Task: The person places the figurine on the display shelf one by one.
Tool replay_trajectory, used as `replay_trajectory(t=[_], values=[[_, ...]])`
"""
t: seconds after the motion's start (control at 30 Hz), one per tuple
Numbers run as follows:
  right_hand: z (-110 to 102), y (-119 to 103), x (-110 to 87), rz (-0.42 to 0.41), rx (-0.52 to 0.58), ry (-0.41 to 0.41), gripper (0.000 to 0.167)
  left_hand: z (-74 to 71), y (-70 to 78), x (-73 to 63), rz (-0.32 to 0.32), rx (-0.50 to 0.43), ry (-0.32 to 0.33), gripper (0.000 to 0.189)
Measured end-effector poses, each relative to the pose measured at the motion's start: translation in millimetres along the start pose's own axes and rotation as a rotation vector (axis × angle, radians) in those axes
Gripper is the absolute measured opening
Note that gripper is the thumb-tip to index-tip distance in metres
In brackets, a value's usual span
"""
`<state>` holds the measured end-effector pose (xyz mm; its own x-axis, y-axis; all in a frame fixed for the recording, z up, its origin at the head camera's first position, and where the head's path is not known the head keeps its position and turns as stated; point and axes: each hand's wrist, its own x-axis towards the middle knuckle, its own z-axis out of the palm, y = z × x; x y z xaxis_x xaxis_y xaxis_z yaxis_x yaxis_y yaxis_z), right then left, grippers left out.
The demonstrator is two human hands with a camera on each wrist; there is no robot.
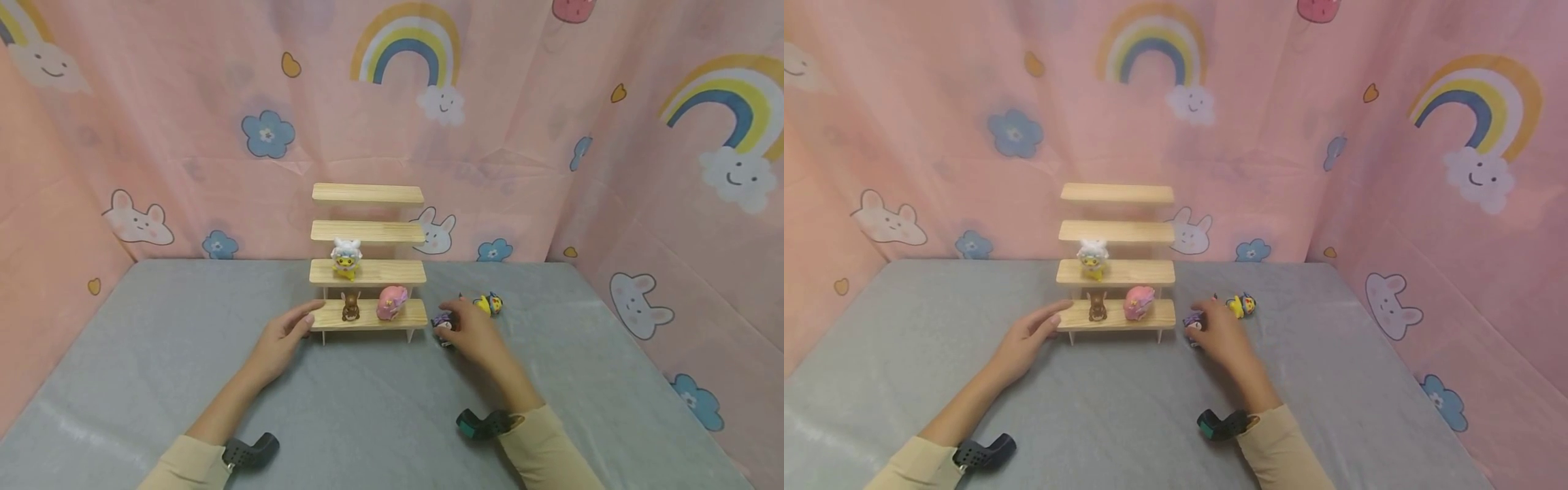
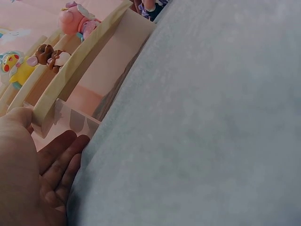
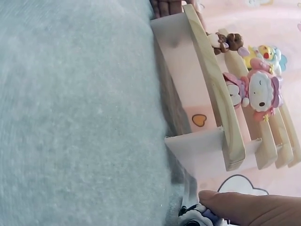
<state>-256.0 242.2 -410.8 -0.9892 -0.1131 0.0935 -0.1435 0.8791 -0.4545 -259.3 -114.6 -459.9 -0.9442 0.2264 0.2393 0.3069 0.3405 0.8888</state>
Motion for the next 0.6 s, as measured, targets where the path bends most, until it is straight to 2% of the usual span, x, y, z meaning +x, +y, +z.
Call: replay_trajectory(t=[0.43, 0.6], values=[[3.5, -2.2, 0.7, -0.066, 0.032, 0.01, 0.041, -0.7, 1.8, -0.6, 0.013, 0.0, -0.002, 0.037], [3.5, -2.3, 0.1, -0.065, 0.076, -0.025, 0.042, -1.1, 3.0, -0.5, 0.01, 0.003, -0.003, 0.038]])
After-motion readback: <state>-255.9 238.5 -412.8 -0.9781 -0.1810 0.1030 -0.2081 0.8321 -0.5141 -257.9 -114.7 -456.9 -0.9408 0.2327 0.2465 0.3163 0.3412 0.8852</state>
